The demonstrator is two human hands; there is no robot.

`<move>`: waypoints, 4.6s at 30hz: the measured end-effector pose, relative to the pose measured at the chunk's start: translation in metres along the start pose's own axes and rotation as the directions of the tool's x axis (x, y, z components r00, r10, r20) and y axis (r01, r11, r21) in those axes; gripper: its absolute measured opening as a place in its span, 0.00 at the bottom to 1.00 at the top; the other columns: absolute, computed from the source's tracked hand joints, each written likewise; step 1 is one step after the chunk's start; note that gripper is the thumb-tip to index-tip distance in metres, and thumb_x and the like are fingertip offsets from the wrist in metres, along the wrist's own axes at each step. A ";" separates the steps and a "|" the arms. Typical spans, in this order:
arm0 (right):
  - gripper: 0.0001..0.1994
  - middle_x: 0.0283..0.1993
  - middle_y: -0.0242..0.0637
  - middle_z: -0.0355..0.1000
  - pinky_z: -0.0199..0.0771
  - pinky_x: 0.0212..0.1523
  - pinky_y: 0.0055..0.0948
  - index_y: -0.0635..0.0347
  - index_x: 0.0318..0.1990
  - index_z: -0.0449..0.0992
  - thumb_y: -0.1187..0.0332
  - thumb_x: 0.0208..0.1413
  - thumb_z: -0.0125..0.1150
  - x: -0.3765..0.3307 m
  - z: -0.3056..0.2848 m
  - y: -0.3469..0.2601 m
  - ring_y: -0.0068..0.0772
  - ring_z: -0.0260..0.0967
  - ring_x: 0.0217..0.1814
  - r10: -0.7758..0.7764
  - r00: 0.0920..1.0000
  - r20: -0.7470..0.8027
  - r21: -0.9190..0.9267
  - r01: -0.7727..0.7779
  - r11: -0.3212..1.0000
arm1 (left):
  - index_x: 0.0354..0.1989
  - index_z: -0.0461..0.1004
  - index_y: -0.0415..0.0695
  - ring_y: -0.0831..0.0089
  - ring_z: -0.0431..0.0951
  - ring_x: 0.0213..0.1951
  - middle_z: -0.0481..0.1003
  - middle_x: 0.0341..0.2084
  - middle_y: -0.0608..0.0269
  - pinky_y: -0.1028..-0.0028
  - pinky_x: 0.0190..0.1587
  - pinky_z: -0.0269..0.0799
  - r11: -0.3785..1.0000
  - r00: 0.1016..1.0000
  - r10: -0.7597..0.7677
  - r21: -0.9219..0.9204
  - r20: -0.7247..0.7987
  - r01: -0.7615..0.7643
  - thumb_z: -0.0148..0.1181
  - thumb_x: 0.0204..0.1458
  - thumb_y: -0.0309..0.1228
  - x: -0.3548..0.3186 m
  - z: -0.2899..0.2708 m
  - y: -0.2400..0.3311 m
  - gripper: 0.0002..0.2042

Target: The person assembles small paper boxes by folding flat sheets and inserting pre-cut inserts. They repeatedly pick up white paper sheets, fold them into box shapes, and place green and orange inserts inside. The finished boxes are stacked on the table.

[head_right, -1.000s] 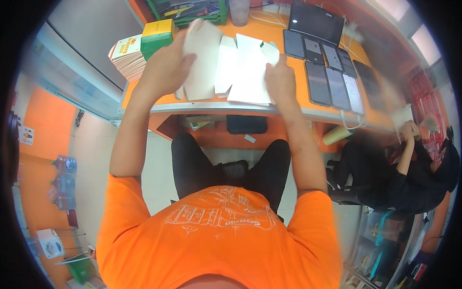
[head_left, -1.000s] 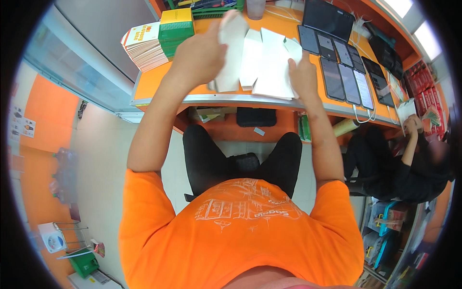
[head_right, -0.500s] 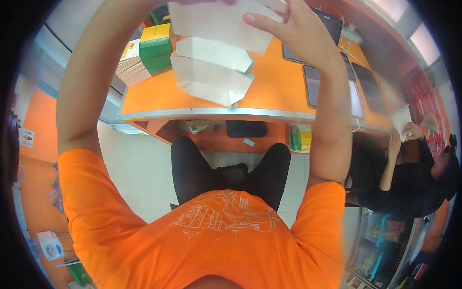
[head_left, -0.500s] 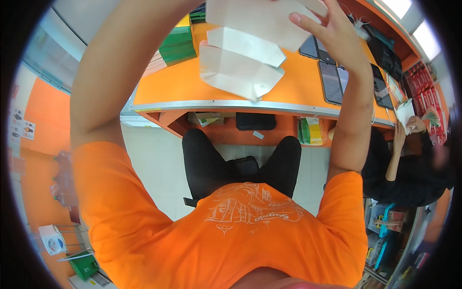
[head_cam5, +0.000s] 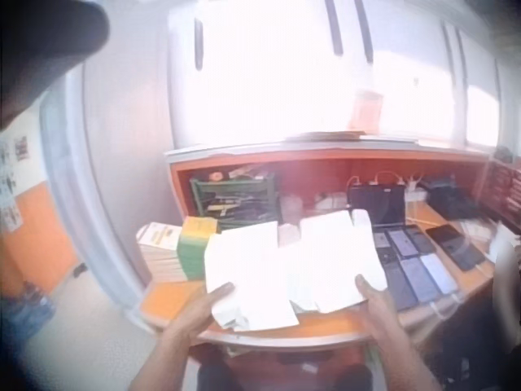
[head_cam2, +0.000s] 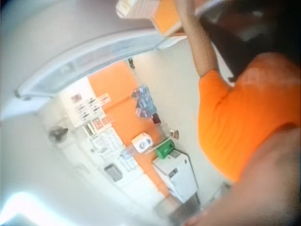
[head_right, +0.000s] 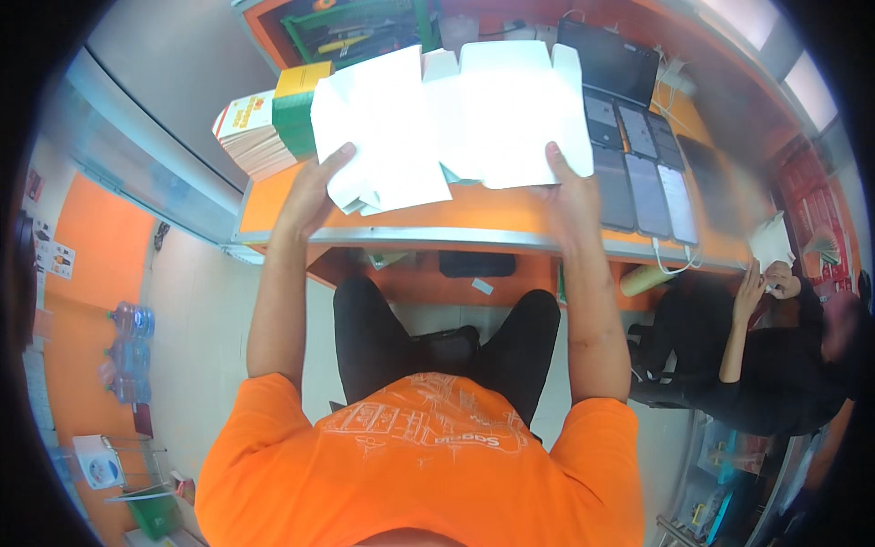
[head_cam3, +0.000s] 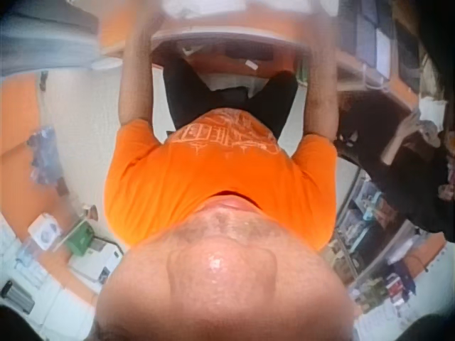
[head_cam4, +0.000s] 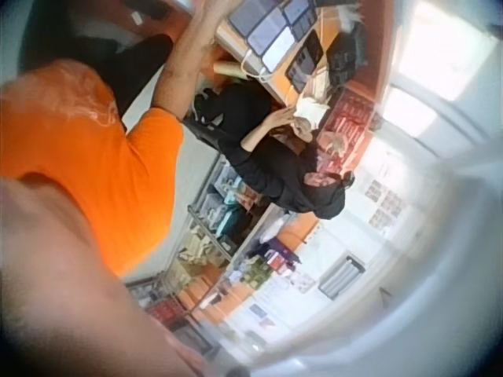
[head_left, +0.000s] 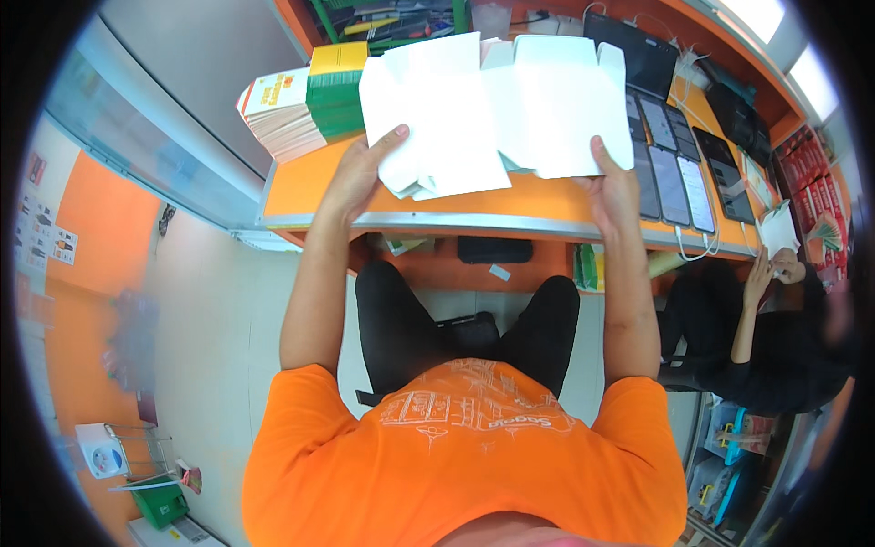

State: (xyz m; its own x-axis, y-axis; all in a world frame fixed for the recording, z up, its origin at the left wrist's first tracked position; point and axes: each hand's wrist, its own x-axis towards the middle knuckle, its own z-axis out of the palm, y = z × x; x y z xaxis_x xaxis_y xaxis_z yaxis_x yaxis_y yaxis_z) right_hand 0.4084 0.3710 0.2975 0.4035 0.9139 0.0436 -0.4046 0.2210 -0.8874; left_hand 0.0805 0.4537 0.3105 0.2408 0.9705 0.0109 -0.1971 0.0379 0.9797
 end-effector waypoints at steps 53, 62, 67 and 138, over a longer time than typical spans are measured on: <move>0.15 0.34 0.49 0.81 0.85 0.32 0.32 0.76 0.40 0.78 0.68 0.63 0.51 0.004 0.271 0.005 0.37 0.82 0.30 0.743 0.377 0.553 -0.586 0.810 0.026 | 0.62 0.72 0.61 0.66 0.68 0.64 0.71 0.62 0.63 0.64 0.68 0.64 0.019 0.820 -0.381 0.890 0.427 -0.455 0.68 0.53 0.42 0.043 -0.023 -0.055 0.26; 0.22 0.51 0.44 0.77 0.82 0.46 0.30 0.72 0.57 0.73 0.65 0.60 0.66 0.033 0.023 -0.027 0.29 0.79 0.48 0.262 0.820 0.509 -0.500 0.033 0.866 | 0.68 0.66 0.45 0.56 0.65 0.66 0.65 0.66 0.57 0.54 0.61 0.72 -0.086 0.831 -0.131 0.829 0.540 -0.552 0.55 0.62 0.48 0.014 0.028 -0.039 0.29; 0.21 0.54 0.44 0.76 0.82 0.52 0.29 0.69 0.59 0.71 0.66 0.64 0.63 0.035 -0.077 0.007 0.31 0.77 0.56 0.632 0.727 0.268 -0.374 -0.526 0.763 | 0.67 0.66 0.46 0.56 0.63 0.68 0.64 0.68 0.58 0.54 0.63 0.71 -0.082 0.825 -0.094 0.821 0.558 -0.565 0.54 0.62 0.49 0.016 0.031 -0.043 0.29; 0.18 0.53 0.51 0.75 0.79 0.55 0.42 0.65 0.58 0.69 0.68 0.63 0.55 0.038 0.044 -0.009 0.46 0.76 0.55 0.018 0.791 0.612 0.169 -0.152 0.974 | 0.31 0.85 0.44 0.58 0.82 0.22 0.81 0.20 0.58 0.66 0.29 0.76 0.222 0.428 0.903 0.903 -0.047 -0.368 0.72 0.48 0.43 -0.018 0.073 -0.017 0.14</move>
State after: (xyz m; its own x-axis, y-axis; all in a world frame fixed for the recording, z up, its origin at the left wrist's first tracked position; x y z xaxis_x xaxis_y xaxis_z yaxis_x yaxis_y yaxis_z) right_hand 0.3913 0.4193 0.3272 -0.1897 0.9350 0.2996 -0.5943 0.1336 -0.7931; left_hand 0.1490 0.4181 0.3084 -0.1196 0.4608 0.8794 0.7259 -0.5637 0.3941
